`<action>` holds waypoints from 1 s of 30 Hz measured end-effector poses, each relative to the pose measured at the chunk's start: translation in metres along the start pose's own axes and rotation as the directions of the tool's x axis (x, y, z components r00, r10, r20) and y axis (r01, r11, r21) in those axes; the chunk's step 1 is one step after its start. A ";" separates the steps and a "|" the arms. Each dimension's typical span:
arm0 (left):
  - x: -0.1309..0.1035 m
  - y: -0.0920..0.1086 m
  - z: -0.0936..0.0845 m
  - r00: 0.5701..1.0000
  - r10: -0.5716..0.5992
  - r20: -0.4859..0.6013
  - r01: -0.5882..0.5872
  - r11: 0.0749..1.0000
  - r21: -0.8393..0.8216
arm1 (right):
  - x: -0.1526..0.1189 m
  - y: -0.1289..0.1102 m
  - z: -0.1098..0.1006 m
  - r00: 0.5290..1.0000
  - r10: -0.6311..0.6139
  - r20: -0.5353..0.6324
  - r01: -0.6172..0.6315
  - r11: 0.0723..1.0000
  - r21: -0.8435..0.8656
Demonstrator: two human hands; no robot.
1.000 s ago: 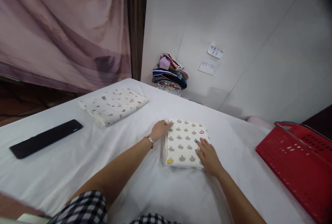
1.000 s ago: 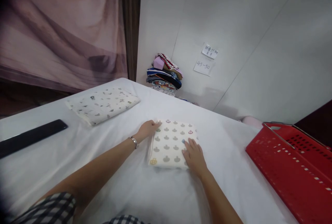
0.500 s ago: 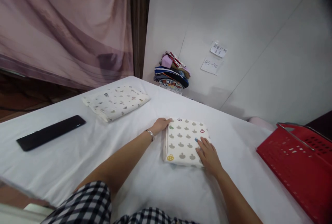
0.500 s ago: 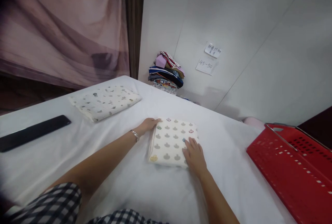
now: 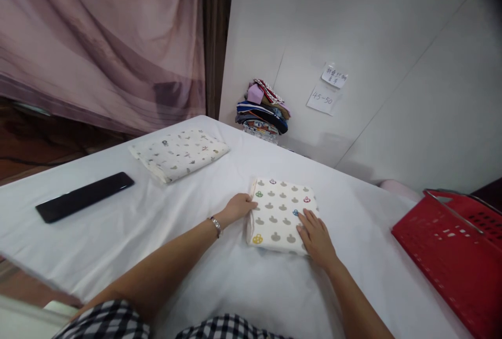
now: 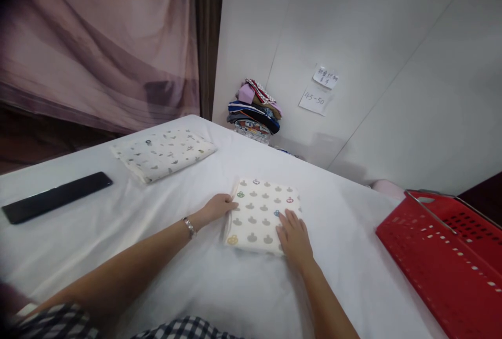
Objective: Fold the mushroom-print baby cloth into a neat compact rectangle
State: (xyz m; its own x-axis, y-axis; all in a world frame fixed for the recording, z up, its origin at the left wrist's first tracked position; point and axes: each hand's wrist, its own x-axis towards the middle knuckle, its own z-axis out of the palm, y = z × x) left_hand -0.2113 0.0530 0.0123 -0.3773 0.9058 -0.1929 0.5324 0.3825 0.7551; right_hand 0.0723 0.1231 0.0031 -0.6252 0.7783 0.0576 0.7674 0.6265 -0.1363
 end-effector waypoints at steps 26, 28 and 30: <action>-0.007 0.022 0.042 0.948 0.317 0.020 -0.284 0.818 0.500 | 0.071 -0.029 -0.040 0.999 -0.034 0.005 0.034 0.998 0.062; -0.008 0.020 0.042 0.948 0.318 0.016 -0.283 0.819 0.500 | 0.088 -0.028 -0.035 1.000 0.003 0.009 -0.003 1.000 0.010; -0.009 0.017 0.042 0.949 0.315 0.027 -0.286 0.821 0.494 | 0.099 -0.021 -0.026 0.994 0.082 0.066 -0.081 0.997 -0.018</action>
State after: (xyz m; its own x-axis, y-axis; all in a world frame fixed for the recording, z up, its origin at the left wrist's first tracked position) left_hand -0.1672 0.0589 0.0007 -0.1703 0.9847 0.0379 0.9196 0.1450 0.3652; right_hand -0.0019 0.1877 0.0370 -0.5683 0.8226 -0.0195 0.8178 0.5622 -0.1230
